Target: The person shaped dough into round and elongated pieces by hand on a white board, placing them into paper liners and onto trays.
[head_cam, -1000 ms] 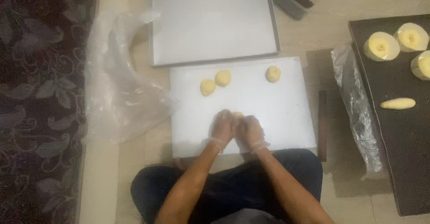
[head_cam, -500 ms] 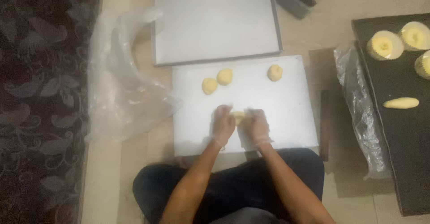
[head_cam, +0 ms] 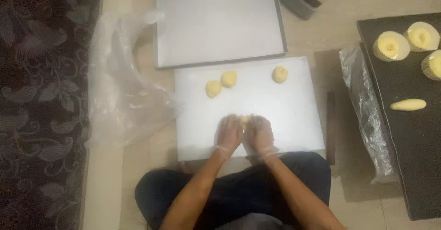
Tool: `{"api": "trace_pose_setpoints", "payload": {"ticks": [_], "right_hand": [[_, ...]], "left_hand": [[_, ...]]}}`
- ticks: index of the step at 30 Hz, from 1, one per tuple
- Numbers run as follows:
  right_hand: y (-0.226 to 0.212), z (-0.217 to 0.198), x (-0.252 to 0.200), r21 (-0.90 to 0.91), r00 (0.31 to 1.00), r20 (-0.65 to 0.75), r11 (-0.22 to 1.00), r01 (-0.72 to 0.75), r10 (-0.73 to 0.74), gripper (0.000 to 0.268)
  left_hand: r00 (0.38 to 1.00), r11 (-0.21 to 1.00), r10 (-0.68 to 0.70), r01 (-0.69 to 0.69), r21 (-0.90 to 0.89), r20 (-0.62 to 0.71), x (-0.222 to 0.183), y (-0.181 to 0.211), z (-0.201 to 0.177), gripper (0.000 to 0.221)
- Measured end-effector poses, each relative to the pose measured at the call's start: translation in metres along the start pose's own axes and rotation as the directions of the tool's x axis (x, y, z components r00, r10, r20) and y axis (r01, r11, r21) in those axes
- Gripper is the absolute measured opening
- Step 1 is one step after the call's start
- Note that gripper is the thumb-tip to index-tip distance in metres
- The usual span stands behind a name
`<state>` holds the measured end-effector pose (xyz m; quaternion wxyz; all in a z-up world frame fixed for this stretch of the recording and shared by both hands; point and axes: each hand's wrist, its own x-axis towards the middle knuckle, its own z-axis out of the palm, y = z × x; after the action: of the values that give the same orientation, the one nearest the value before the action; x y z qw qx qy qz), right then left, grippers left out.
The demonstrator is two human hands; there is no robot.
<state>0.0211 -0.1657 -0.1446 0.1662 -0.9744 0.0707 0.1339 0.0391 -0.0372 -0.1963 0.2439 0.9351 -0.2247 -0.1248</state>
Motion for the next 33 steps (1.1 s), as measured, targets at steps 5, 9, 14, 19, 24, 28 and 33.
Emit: {"api": "trace_pose_setpoints", "payload": {"ticks": [5,9,14,19,24,28,33], "right_hand": [[-0.01,0.008,-0.008,0.287,0.946,0.172,0.905,-0.314,0.274,0.026],[-0.008,-0.006,-0.019,0.35,0.912,0.243,0.846,-0.401,0.331,0.017],[-0.021,-0.051,-0.023,0.47,0.849,0.358,0.711,-0.523,0.388,0.008],[-0.037,-0.064,-0.027,0.169,0.799,0.387,0.816,-0.553,0.461,0.029],[0.013,0.031,-0.009,0.057,0.885,0.307,0.922,-0.384,0.349,0.031],[0.052,0.07,0.004,0.303,0.949,0.062,0.901,-0.312,0.308,0.037],[-0.068,-0.106,-0.01,0.243,0.473,0.536,0.409,-0.88,0.7,0.042]], "left_hand": [[0.924,0.793,0.228,-0.359,0.492,0.306,-0.018,0.013,-0.029,0.042],[0.924,1.0,-0.004,-0.008,0.028,0.383,-0.026,0.008,-0.006,0.048],[0.998,0.995,-0.064,0.066,-0.075,0.022,-0.016,-0.005,0.002,0.044],[0.953,0.948,0.191,-0.242,0.207,0.237,-0.013,-0.028,0.052,0.046],[0.934,0.899,0.163,-0.273,0.342,0.319,-0.009,-0.008,0.04,0.047],[0.999,0.998,0.029,-0.027,-0.06,0.035,-0.011,0.005,-0.005,0.042],[0.985,0.98,0.158,-0.165,-0.107,-0.076,-0.031,0.002,0.002,0.029]]}}
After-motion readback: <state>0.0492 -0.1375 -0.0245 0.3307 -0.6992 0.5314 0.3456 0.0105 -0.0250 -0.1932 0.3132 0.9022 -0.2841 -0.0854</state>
